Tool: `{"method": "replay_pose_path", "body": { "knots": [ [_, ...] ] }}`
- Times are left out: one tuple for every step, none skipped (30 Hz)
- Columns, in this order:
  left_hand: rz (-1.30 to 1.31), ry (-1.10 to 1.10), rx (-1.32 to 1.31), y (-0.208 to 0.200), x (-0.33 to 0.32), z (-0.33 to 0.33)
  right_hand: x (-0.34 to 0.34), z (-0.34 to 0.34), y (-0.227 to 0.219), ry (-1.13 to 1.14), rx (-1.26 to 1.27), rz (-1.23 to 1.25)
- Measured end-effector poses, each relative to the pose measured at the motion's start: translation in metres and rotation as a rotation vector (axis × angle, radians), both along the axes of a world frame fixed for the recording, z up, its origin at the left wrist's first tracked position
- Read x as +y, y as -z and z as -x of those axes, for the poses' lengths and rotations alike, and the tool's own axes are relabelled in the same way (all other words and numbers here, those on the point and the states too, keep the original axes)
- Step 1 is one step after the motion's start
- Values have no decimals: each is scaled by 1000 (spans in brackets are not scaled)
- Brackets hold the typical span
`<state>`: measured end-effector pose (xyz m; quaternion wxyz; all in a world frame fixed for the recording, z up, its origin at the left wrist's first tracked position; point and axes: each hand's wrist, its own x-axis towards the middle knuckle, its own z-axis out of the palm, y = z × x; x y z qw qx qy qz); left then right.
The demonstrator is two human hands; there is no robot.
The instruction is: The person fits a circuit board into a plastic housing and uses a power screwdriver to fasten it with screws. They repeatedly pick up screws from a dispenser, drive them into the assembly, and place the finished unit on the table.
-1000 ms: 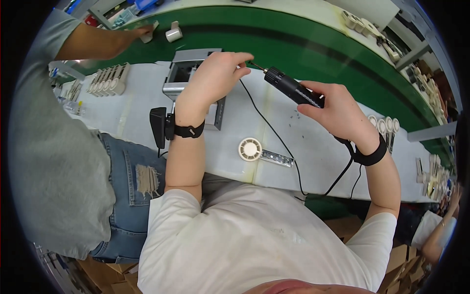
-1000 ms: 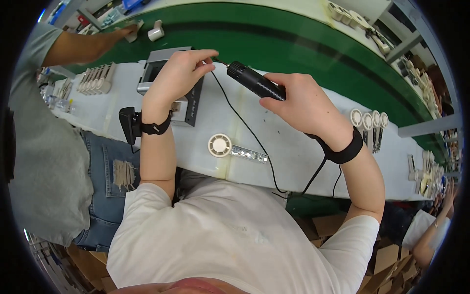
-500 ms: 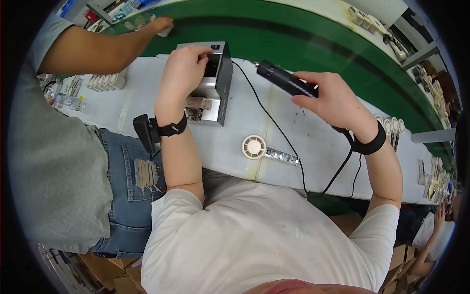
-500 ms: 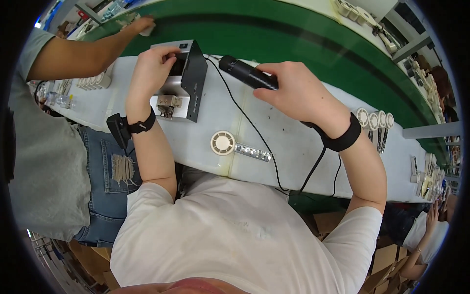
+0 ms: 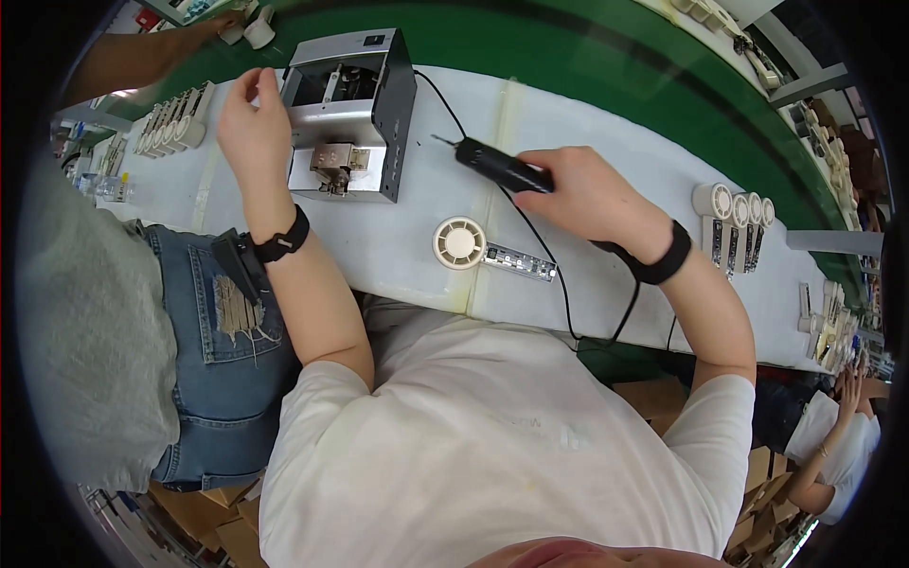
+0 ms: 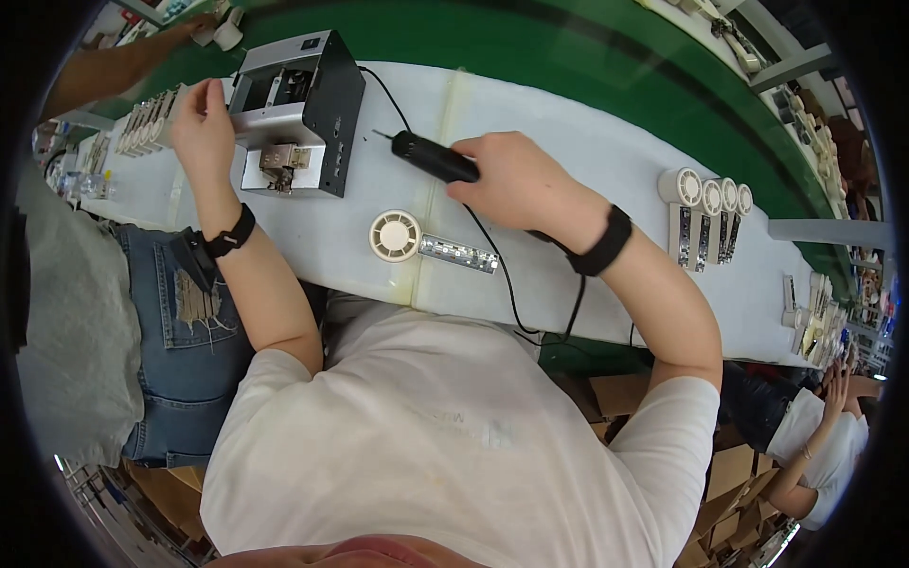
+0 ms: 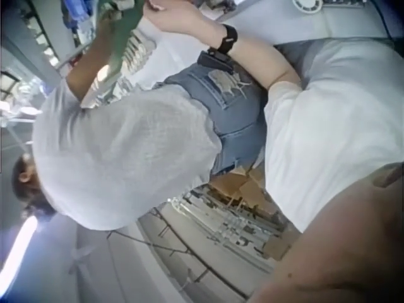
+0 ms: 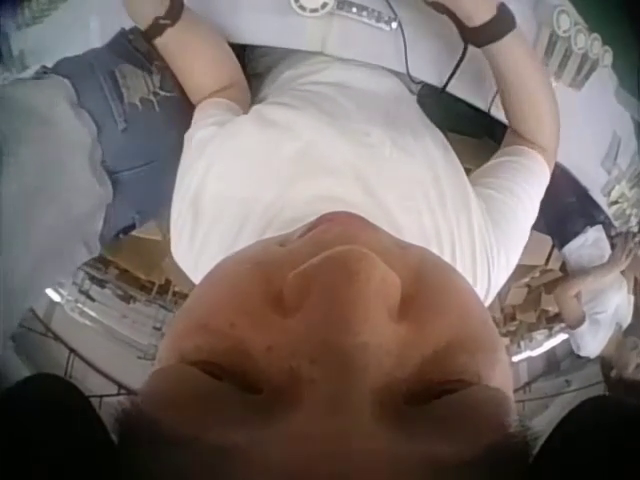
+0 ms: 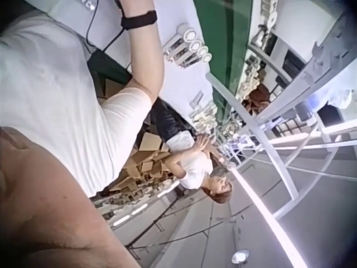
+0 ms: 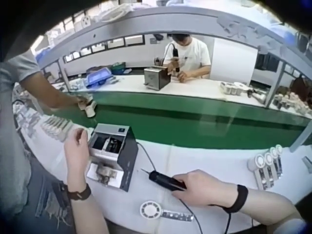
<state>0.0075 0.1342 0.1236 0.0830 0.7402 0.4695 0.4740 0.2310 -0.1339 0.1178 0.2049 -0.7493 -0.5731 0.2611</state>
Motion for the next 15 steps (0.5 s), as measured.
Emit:
{"method": "replay_pose_path", "body": {
  "knots": [
    [52,-2,-35,6,-1,0,7,3,4,-3,-1,-5],
    [104,-7,-73,10,-1,0,15,6,8,-27,-21,10],
    [100,-12,-76,14,0,-1,21,8,12,-49,-42,26],
    [130,-2,-99,18,2,-4,25,8,14,-70,-62,45],
    [164,5,-119,22,3,-5,27,9,16,-74,-61,46],
    [200,14,-139,25,5,-6,29,8,18,-75,-64,50],
    [207,15,-138,27,7,-5,30,7,20,-73,-66,56],
    [297,45,-178,30,10,-4,30,6,21,-69,-67,63],
    [389,76,-218,33,13,-4,27,5,20,-62,-65,74],
    [489,103,-259,38,17,-4,24,2,16,-32,-46,81],
    [508,105,-259,44,22,-5,19,0,11,1,-28,89],
    [543,125,-292,48,25,-5,13,-2,5,33,-9,92],
    [578,144,-325,51,28,-6,7,-3,-1,38,-9,106],
    [615,163,-360,54,30,-6,1,-4,-10,77,-2,124],
    [629,169,-359,56,34,-5,-5,-5,-18,118,4,139]
  ]
}}
